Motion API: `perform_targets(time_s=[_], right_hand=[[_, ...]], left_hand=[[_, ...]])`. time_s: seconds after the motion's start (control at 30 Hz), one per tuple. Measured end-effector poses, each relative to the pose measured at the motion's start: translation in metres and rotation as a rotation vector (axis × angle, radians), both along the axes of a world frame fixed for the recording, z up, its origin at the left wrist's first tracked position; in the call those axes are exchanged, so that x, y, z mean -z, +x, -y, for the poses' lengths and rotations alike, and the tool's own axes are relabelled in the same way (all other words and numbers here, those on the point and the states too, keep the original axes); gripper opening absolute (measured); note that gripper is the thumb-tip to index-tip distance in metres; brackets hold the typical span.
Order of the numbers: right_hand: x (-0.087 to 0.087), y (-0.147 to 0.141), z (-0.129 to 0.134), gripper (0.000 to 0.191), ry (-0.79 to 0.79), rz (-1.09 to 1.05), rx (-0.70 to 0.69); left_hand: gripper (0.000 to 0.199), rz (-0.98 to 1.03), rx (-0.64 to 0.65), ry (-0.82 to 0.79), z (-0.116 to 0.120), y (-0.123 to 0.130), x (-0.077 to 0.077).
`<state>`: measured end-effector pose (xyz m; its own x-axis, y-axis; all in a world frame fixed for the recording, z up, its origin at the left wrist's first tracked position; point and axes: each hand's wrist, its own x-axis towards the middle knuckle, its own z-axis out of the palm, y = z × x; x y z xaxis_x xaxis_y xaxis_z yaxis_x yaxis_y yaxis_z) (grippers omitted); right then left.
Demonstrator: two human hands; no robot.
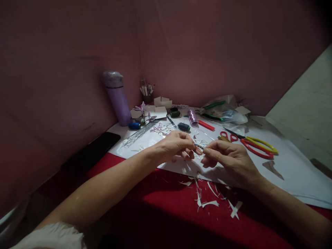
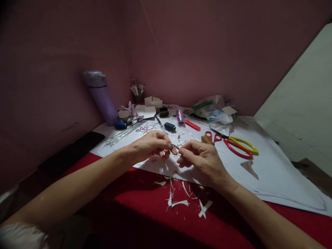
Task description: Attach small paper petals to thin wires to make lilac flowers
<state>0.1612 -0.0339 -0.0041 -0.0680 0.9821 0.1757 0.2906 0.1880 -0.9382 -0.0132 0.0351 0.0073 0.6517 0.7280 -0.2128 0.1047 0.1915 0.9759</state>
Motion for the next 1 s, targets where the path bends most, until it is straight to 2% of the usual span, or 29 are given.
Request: perform_targets(time_s=[0.2,0.33,0.5,0.7,0.87,1.0], right_hand=[[0.0003,-0.0008,0.0002,0.02,-0.012,-0.071,-0.004],[0.0011,-0.0018,-0.0002,0.021,-0.014,-0.116,-0.008],[0.0011,-0.0003,-0.0007,0.021,-0.044,-0.132,-0.023],[0.0008,0.0035,-0.001,0.022,-0.032,-0.114,-0.024],[0.0036,0.0052,-0.0022,0.02,-0.051,-0.148,-0.043],[0.006,0.0055,-0.0031,0.02,-0.09,-0.177,-0.049]], left_hand=[[0.024,0.136,-0.01,-0.041,0.0026,0.0029,0.0019],[0.021,0.189,-0.032,-0.072,0.0039,0.0058,0.0005],[0.017,0.057,-0.064,-0.011,0.0046,0.0048,-0.0014],[0.011,-0.157,-0.109,0.252,0.0064,0.0014,-0.0052],[0.016,-0.031,0.003,0.13,0.0057,-0.0014,-0.0063],[0.026,0.073,0.035,0.085,0.0026,-0.0014,-0.0023]])
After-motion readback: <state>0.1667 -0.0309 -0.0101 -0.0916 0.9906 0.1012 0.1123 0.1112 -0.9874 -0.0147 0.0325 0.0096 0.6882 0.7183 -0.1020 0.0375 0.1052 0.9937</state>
